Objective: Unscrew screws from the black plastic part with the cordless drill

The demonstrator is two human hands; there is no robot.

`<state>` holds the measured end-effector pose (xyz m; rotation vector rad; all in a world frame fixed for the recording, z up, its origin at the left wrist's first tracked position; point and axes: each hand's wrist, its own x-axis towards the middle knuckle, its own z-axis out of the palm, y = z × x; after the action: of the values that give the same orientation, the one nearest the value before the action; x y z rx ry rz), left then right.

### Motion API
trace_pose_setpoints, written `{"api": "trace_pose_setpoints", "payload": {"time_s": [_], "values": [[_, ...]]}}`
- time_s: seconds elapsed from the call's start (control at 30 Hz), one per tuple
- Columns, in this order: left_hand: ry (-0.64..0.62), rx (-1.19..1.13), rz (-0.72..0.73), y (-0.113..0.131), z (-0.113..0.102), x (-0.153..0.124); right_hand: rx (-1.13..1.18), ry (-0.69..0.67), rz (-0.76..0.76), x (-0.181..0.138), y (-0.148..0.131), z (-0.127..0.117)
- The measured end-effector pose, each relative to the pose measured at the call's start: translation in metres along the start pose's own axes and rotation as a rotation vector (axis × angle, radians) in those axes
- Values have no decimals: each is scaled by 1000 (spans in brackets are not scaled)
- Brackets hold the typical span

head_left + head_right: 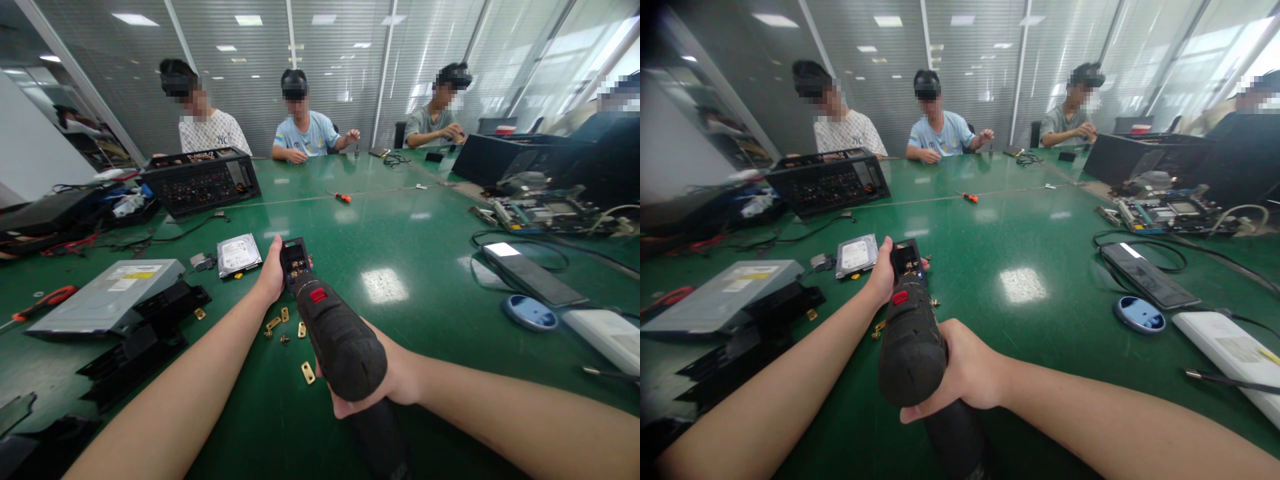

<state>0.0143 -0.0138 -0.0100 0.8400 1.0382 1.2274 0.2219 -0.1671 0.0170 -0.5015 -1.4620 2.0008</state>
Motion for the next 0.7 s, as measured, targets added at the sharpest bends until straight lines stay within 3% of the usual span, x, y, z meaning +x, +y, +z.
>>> {"api": "trace_pose_setpoints", "payload": {"time_s": [0.7], "values": [[4,24,-18,0,0,0,-1,-16,18,0,-2,0]]}}
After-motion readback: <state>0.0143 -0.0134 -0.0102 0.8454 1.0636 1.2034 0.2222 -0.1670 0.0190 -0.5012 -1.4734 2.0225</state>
